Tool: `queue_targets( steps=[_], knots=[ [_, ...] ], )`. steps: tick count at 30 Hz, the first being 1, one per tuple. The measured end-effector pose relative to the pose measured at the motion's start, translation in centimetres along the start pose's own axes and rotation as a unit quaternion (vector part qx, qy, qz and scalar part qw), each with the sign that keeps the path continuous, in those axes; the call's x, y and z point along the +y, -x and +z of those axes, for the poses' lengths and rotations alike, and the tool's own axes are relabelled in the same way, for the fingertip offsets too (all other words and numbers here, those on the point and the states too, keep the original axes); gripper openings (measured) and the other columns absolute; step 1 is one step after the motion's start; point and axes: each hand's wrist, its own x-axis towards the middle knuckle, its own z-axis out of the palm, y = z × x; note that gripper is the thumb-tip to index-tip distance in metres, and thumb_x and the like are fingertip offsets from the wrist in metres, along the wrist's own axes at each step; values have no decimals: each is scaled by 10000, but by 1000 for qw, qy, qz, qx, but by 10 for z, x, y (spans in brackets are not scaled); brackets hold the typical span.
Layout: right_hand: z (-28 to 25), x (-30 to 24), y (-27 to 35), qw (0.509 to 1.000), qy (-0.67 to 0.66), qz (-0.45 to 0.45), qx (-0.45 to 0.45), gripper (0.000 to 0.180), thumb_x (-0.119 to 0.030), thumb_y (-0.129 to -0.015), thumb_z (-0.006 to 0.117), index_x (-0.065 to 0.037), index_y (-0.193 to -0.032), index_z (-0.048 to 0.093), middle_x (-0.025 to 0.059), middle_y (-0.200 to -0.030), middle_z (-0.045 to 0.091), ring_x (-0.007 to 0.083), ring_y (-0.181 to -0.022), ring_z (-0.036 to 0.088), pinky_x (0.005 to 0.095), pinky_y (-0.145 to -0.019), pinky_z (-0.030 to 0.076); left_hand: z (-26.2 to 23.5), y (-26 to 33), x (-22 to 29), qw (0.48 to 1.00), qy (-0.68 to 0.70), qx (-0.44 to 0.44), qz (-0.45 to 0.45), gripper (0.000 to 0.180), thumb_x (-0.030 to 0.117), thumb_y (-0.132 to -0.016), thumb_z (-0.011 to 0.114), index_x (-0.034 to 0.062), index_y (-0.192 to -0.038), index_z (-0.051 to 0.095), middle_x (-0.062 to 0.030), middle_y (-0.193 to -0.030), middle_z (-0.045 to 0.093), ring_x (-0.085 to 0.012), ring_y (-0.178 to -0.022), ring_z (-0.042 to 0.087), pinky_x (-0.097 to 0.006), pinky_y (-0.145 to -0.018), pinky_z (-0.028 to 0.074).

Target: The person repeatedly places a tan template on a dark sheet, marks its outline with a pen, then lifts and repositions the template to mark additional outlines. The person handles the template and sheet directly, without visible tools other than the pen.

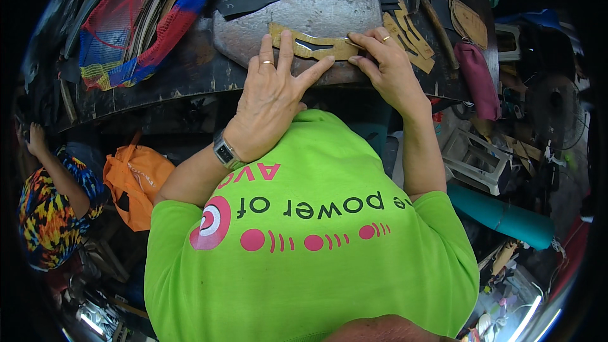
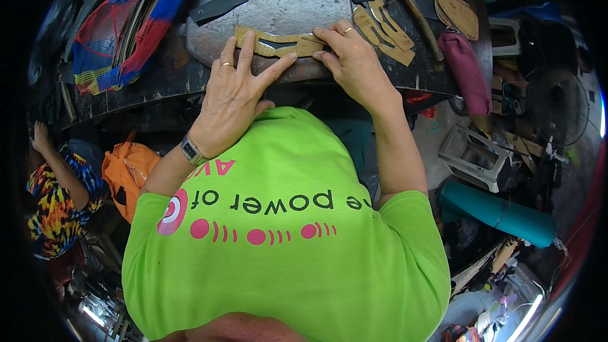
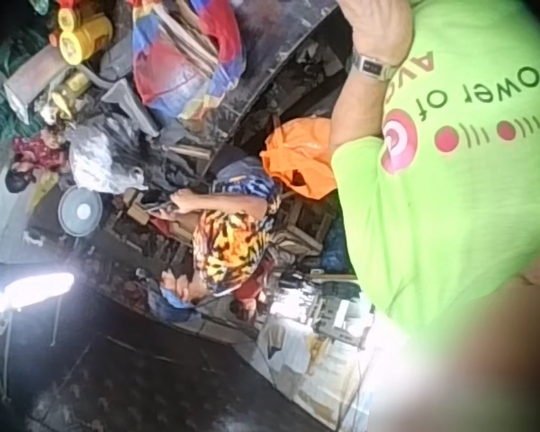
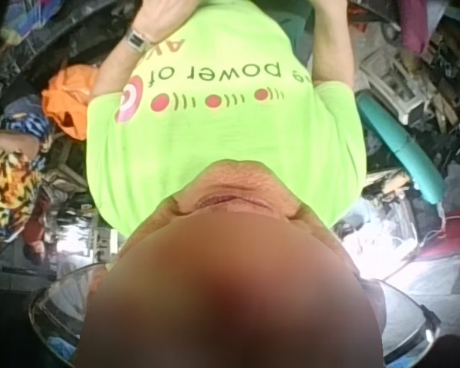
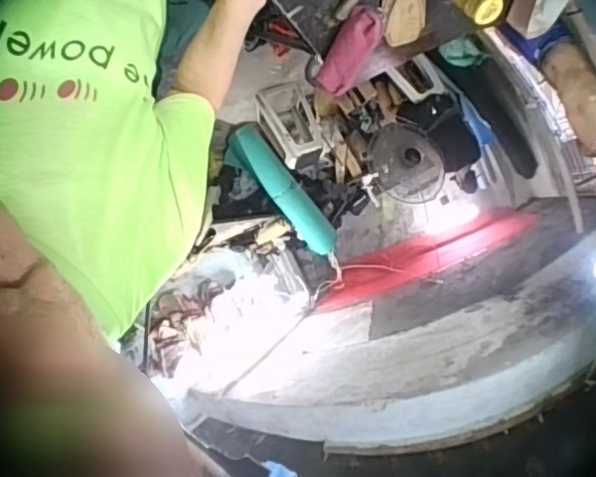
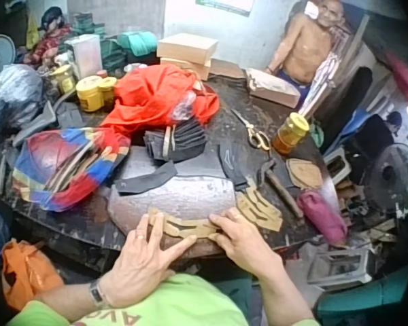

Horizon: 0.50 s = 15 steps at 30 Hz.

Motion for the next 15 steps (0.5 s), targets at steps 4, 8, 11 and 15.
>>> queue_targets(
  steps=[4,8,11,15],
  knots=[
    [-3,2,2,1000,-25,1,-8,385,-58,-916,734,-12,-1294,678,129,-1118,643,290,-1044,660,355,-898,516,0,-2,2,1000,-12,-1,1,1002,260,-743,893,381,-1602,392,-301,-1551,377,-506,-1368,423,-539,-1075,432],
    [-15,10,-3,990,-132,-1,56,321,-136,-1004,676,-7,-1297,688,84,-1203,654,192,-1033,651,314,-876,508,0,-3,2,1000,-27,-1,3,989,244,-751,886,374,-1600,396,-296,-1546,383,-500,-1365,427,-531,-1072,436],
    [-17,13,-12,948,-265,-12,177,279,-193,-1066,618,-16,-1253,726,45,-1184,658,124,-1041,622,280,-880,498,2,-4,2,999,-38,4,4,975,230,-756,879,369,-1596,404,-294,-1546,381,-496,-1364,430,-525,-1069,440],
    [-6,3,-12,927,-340,48,150,301,-204,-1106,561,-6,-1279,708,39,-1072,684,82,-973,651,219,-787,514,3,-5,0,999,-50,9,8,974,226,-749,880,370,-1591,412,-290,-1536,391,-486,-1360,435,-516,-1063,448]
  ],
)
